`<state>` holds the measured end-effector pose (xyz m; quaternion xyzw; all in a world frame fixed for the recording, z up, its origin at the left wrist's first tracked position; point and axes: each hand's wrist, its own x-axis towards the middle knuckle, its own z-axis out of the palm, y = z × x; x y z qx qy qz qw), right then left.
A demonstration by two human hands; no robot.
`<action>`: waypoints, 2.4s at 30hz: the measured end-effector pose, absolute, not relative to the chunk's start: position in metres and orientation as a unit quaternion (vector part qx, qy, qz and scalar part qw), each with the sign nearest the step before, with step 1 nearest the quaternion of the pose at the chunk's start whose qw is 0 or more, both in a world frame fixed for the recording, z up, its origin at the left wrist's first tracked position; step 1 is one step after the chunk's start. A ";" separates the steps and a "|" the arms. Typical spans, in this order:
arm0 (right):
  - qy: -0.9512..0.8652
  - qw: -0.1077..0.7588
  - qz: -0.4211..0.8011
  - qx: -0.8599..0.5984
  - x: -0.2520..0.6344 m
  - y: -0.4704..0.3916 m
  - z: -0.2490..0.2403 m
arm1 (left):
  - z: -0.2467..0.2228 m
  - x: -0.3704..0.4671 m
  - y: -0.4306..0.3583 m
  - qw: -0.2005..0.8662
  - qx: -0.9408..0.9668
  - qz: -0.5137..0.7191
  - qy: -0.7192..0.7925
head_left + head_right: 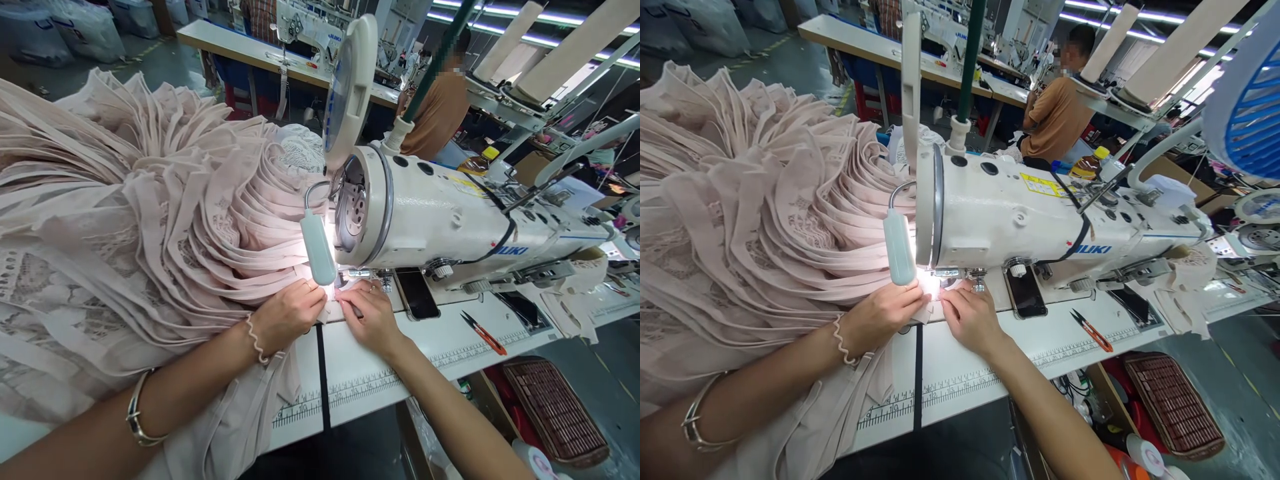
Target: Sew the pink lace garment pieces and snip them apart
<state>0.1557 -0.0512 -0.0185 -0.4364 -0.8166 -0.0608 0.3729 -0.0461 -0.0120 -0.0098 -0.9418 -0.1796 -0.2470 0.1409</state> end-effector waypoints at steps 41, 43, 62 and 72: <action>-0.841 0.302 -0.033 -0.447 0.158 -0.047 -0.028 | -0.002 -0.058 -0.004 -0.064 -0.942 -0.231 -0.233; -0.844 0.287 -0.027 -0.452 0.159 -0.046 -0.028 | -0.003 -0.057 -0.002 -0.075 -0.941 -0.225 -0.242; -0.854 0.159 -0.063 -0.491 0.159 -0.038 -0.026 | 0.000 -0.059 -0.012 0.084 -0.933 -0.246 -0.247; -0.854 0.153 -0.074 -0.493 0.159 -0.036 -0.025 | 0.005 -0.056 -0.014 0.108 -0.935 -0.193 -0.278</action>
